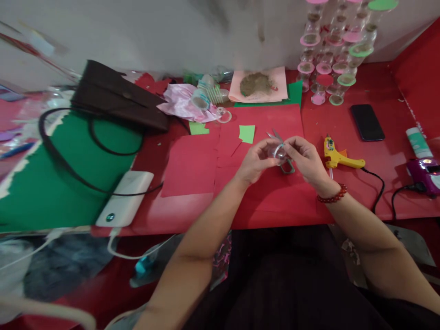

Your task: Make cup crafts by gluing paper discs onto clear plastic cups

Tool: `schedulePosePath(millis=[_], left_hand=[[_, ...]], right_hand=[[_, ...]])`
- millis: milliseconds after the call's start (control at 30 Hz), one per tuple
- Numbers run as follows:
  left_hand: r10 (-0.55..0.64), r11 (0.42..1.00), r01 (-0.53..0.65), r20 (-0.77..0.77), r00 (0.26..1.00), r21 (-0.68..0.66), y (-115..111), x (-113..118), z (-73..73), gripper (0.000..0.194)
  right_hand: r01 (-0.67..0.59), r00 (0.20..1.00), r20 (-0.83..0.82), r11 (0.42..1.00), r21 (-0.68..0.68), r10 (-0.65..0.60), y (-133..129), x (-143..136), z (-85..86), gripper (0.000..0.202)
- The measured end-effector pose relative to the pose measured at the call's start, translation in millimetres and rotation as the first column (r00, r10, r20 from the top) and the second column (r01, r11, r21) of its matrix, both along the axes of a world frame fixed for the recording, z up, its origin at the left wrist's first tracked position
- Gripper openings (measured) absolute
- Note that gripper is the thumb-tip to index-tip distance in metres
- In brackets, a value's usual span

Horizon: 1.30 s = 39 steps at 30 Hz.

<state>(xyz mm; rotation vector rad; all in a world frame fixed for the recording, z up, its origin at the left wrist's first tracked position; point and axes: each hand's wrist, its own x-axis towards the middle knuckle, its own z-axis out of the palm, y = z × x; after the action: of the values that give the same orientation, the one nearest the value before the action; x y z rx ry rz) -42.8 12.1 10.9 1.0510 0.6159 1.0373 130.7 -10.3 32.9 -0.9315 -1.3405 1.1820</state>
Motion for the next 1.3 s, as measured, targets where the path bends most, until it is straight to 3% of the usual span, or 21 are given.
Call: schedulePosePath(millis=[167, 333, 433, 500, 567, 633, 733, 800, 933, 1067, 1133, 1200, 1300], left_hand=[[0.094, 0.995, -0.092, 0.046, 0.995, -0.046, 4, -9, 2.5, 0.037], [0.102, 0.995, -0.101, 0.036, 0.994, -0.018, 1, -11, 9.9, 0.041], [0.085, 0.996, -0.083, 0.038, 0.996, -0.036, 1, -12, 12.9, 0.043], [0.069, 0.997, -0.066, 0.044, 0.997, -0.050, 2, -14, 13.8, 0.044], [0.065, 0.997, -0.062, 0.062, 0.996, -0.055, 5, -16, 12.9, 0.044], [0.085, 0.996, -0.080, 0.086, 0.993, -0.049, 8, -17, 9.9, 0.047], [0.123, 0.992, -0.120, 0.096, 0.988, -0.043, 13, -19, 4.0, 0.053], [0.129, 0.991, -0.126, 0.086, 0.988, -0.044, 15, -19, 1.5, 0.054], [0.127, 0.991, -0.122, 0.094, 0.987, -0.056, 15, -21, 2.2, 0.047], [0.139, 0.990, -0.137, 0.082, 0.987, -0.027, 17, -23, 3.3, 0.047], [0.140, 0.990, -0.140, 0.081, 0.987, -0.011, 17, -24, 2.8, 0.051], [0.113, 0.994, -0.113, 0.080, 0.990, -0.007, 16, -25, 2.9, 0.051], [-0.008, 1.000, 0.010, 0.057, 0.998, -0.024, 12, -26, 5.6, 0.049]], right_hand=[[0.042, 0.999, -0.023, 0.999, -0.029, -0.042, -3, 4, 3.3, 0.050], [0.158, 0.987, -0.010, 0.986, -0.062, -0.159, -3, 3, 0.1, 0.050], [0.229, 0.971, 0.090, 0.971, -0.064, -0.223, 1, 6, -6.7, 0.041], [0.272, 0.936, 0.229, 0.962, 0.009, -0.267, 4, 9, -11.7, 0.027], [0.284, 0.832, 0.453, 0.947, 0.147, -0.320, 6, 13, -15.8, 0.034], [0.224, 0.637, 0.690, 0.939, 0.261, -0.344, 5, 15, -18.4, 0.044], [0.096, 0.354, 0.889, 0.957, 0.273, -0.290, 0, 15, -19.4, 0.039], [0.058, 0.256, 0.928, 0.962, 0.266, -0.272, -2, 13, -19.1, 0.037], [0.067, 0.185, 0.925, 0.943, 0.325, -0.332, -2, 12, -19.9, 0.035], [0.086, 0.171, 0.925, 0.940, 0.330, -0.340, 0, 14, -24.2, 0.036], [0.105, 0.215, 0.905, 0.930, 0.352, -0.366, 2, 14, -24.3, 0.035], [0.135, 0.338, 0.847, 0.912, 0.387, -0.410, 3, 14, -21.0, 0.033], [0.152, 0.617, 0.675, 0.903, 0.402, -0.404, 3, 13, -10.7, 0.032]])
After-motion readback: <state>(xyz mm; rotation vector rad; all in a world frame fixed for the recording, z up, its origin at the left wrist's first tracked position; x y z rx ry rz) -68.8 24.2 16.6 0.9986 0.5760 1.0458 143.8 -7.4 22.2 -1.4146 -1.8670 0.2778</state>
